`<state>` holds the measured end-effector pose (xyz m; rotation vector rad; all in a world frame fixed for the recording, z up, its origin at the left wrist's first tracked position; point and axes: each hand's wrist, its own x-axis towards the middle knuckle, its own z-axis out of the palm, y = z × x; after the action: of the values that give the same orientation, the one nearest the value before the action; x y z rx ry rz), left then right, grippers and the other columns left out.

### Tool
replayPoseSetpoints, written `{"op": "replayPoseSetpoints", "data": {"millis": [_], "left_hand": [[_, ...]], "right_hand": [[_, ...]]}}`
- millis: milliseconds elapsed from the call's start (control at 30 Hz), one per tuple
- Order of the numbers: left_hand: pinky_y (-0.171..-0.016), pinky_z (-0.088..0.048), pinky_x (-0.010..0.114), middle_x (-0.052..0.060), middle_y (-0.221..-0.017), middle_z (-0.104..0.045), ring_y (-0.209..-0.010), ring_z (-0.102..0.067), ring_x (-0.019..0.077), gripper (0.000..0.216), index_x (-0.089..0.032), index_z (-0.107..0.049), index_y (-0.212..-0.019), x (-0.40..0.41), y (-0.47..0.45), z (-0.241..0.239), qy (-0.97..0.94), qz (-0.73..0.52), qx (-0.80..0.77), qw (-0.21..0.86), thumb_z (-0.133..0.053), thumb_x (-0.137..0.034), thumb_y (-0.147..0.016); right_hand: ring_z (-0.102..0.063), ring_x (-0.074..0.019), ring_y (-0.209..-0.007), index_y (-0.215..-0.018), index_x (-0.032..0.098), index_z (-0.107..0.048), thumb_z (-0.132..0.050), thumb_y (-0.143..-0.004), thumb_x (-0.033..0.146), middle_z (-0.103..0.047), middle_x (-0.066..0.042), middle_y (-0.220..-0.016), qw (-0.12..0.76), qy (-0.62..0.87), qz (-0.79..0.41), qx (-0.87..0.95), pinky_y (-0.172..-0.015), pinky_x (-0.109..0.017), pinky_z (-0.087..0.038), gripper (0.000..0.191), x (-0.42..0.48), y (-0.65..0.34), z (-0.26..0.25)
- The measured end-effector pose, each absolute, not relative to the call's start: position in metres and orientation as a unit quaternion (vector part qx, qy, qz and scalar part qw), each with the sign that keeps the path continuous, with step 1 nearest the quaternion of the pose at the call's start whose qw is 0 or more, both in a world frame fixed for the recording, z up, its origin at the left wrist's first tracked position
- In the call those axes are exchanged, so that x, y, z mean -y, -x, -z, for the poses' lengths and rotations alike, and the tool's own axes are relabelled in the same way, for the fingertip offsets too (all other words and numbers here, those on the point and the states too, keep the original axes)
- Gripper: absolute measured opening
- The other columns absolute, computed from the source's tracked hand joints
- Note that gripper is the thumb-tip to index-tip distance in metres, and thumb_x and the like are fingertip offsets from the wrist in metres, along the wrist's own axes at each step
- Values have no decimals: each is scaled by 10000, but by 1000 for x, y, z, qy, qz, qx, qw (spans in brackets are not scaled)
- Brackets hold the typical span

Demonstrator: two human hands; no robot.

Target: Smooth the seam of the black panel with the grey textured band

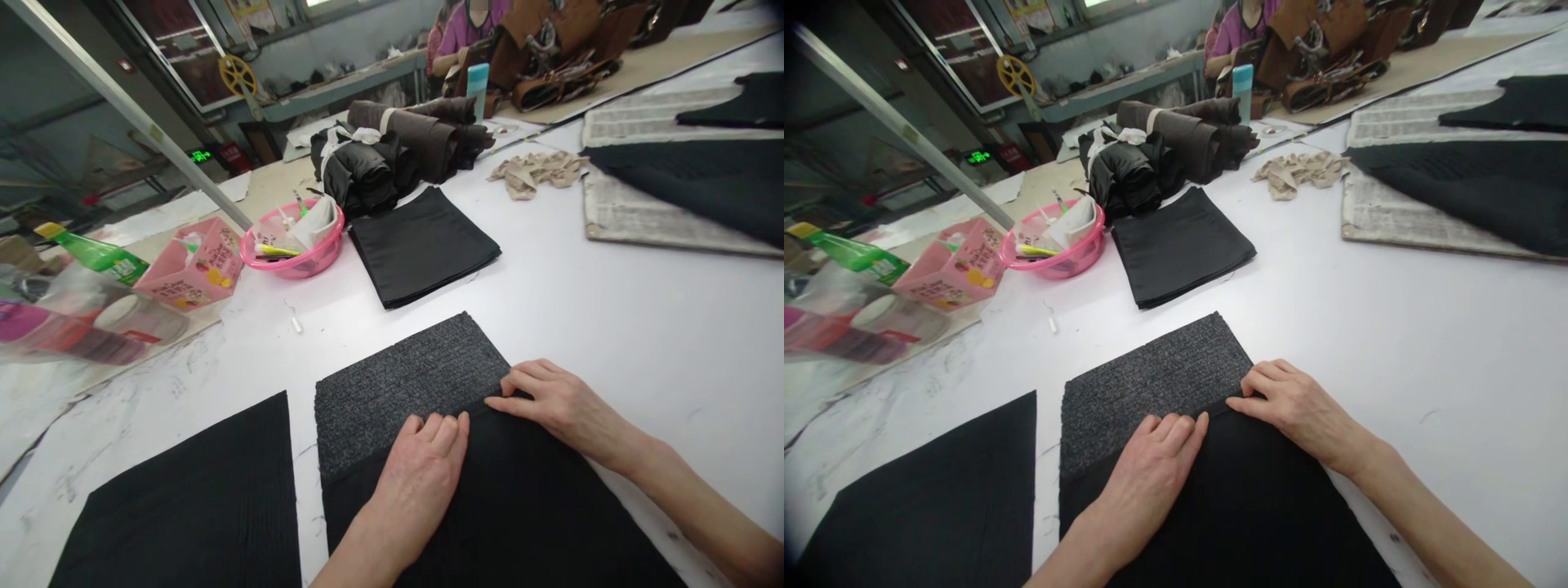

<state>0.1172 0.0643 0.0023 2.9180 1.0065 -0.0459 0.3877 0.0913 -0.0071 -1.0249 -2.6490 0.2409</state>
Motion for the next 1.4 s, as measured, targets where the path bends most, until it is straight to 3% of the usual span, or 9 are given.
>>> {"op": "replayPoseSetpoints", "data": {"millis": [233,800,1100,1400], "left_hand": [[-769,-440,352,44,-997,-537,-886,-509,192,498,-136,-338,-1433,-71,-127,-6,-944,18,-328,27,-464,-129,-952],[-798,-449,356,60,-1039,-528,-923,-503,198,495,-93,-338,-1428,-74,-147,-4,-948,0,-318,24,-459,-123,-949],[-780,-455,359,53,-1014,-523,-907,-505,197,533,-117,-296,-1460,-76,-151,-5,-949,7,-315,17,-460,-159,-954],[-790,-454,355,61,-1037,-523,-912,-492,198,486,-100,-339,-1433,-74,-157,-2,-949,-9,-316,13,-440,-130,-959]], "right_hand": [[-495,-196,-959,-1246,265,-600,-420,-1042,173,-541,-59,-1009,152,353,-79,920,-842,-356,-403,286,-92,-391,5],[-509,-189,-936,-1239,260,-607,-403,-1044,157,-548,-62,-986,153,378,-66,911,-824,-347,-429,300,-91,-406,2],[-537,-165,-903,-1248,280,-607,-402,-1026,121,-556,-62,-1013,214,383,-118,891,-789,-302,-480,341,-89,-408,9],[-540,-165,-890,-1137,262,-668,-410,-1045,187,-554,-64,-1011,274,402,-152,861,-761,-296,-468,284,-86,-408,18]]}}
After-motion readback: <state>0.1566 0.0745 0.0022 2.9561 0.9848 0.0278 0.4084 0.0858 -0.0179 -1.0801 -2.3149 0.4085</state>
